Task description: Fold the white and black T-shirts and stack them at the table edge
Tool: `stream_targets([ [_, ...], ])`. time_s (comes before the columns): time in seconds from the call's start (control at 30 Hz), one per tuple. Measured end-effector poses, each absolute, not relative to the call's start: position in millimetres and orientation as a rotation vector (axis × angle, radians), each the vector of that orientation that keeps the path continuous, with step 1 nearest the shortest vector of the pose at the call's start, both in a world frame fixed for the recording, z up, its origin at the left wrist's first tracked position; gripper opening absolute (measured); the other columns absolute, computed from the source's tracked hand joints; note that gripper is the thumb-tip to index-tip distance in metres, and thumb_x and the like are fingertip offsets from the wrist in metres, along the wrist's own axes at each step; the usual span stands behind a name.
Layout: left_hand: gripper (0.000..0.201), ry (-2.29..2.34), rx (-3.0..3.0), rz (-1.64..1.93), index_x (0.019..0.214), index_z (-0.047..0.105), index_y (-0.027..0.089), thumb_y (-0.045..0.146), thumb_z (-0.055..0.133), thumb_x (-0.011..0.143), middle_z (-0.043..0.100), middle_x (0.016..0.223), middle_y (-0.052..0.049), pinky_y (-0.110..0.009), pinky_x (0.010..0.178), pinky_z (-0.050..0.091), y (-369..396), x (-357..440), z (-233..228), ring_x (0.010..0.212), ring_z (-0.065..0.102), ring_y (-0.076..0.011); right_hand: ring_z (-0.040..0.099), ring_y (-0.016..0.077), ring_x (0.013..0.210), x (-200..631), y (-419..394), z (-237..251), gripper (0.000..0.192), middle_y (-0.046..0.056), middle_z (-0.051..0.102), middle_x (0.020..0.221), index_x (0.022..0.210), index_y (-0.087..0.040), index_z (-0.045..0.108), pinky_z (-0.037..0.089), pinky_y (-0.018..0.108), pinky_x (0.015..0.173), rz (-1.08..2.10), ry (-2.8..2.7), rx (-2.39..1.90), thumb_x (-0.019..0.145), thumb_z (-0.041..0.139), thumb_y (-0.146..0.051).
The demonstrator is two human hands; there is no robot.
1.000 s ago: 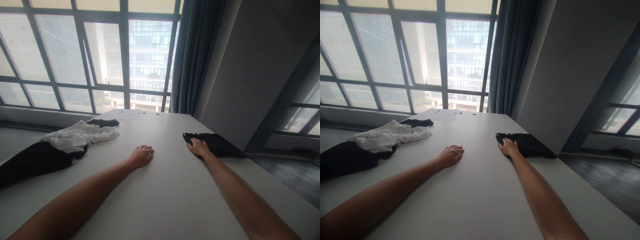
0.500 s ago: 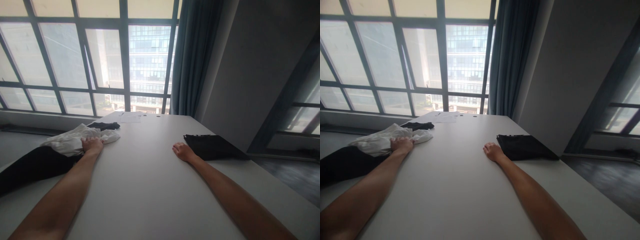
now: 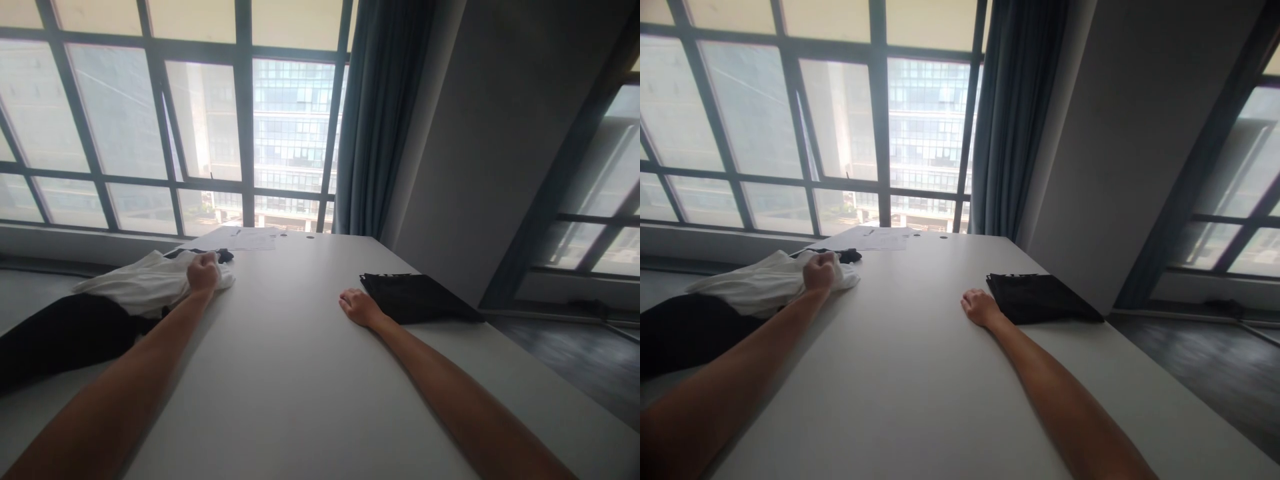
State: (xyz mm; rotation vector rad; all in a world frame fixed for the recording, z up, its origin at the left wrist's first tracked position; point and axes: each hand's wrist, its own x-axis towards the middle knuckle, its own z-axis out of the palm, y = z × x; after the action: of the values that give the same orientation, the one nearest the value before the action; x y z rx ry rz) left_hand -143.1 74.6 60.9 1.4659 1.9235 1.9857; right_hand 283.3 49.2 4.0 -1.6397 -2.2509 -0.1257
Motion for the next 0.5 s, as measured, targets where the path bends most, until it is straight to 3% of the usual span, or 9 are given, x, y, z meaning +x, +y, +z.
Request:
stream_targets([
  [0.13,0.035,1.659,1.442,1.978,0.091,0.069,0.013,0.043,0.051,0.088,0.071,0.078,-0.005,-0.025,0.062,0.045,70,-102,58,0.070,0.061,-0.0166,0.059,0.0213,0.108,283,50,3,0.028,0.010,0.069,0.111,0.105,-0.017,0.068,0.041,0.029,0.093,-0.137,-2.248,-1.617,0.095,0.047,-0.032],
  [0.23,0.038,1.386,1.476,1.743,0.087,0.071,0.012,0.046,0.055,0.084,0.068,0.064,-0.004,-0.023,0.051,0.038,50,-55,48,0.055,0.053,-0.0134,0.060,0.0218,0.107,284,51,1,0.028,0.011,0.069,0.111,0.104,-0.017,0.069,0.042,0.030,0.094,-0.147,-2.244,-1.597,0.094,0.048,-0.031],
  [0.3,0.041,1.146,1.603,1.521,0.085,0.071,0.012,0.051,0.057,0.084,0.069,0.066,-0.005,-0.022,0.048,0.037,32,-20,36,0.051,0.049,-0.0115,0.060,0.0225,0.109,285,52,1,0.028,0.012,0.069,0.112,0.106,-0.016,0.069,0.043,0.032,0.096,-0.147,-2.240,-1.584,0.094,0.048,-0.031],
  [0.4,0.046,0.798,1.742,1.145,0.080,0.067,0.013,0.057,0.056,0.085,0.074,0.079,-0.009,-0.023,0.048,0.039,4,20,20,0.051,0.050,-0.0102,0.059,0.0241,0.115,286,48,3,0.036,0.014,0.066,0.122,0.122,-0.014,0.063,0.043,0.037,0.100,-0.154,-2.261,-1.476,0.091,0.050,-0.027],
  [0.5,0.047,0.689,1.932,1.039,0.081,0.066,0.013,0.058,0.055,0.088,0.072,0.076,-0.007,-0.025,0.057,0.046,-11,34,13,0.061,0.058,-0.0139,0.056,0.0254,0.120,279,41,7,0.055,0.014,0.061,0.132,0.138,-0.015,0.052,0.041,0.041,0.104,-0.158,-2.359,-1.211,0.084,0.055,-0.020],
])
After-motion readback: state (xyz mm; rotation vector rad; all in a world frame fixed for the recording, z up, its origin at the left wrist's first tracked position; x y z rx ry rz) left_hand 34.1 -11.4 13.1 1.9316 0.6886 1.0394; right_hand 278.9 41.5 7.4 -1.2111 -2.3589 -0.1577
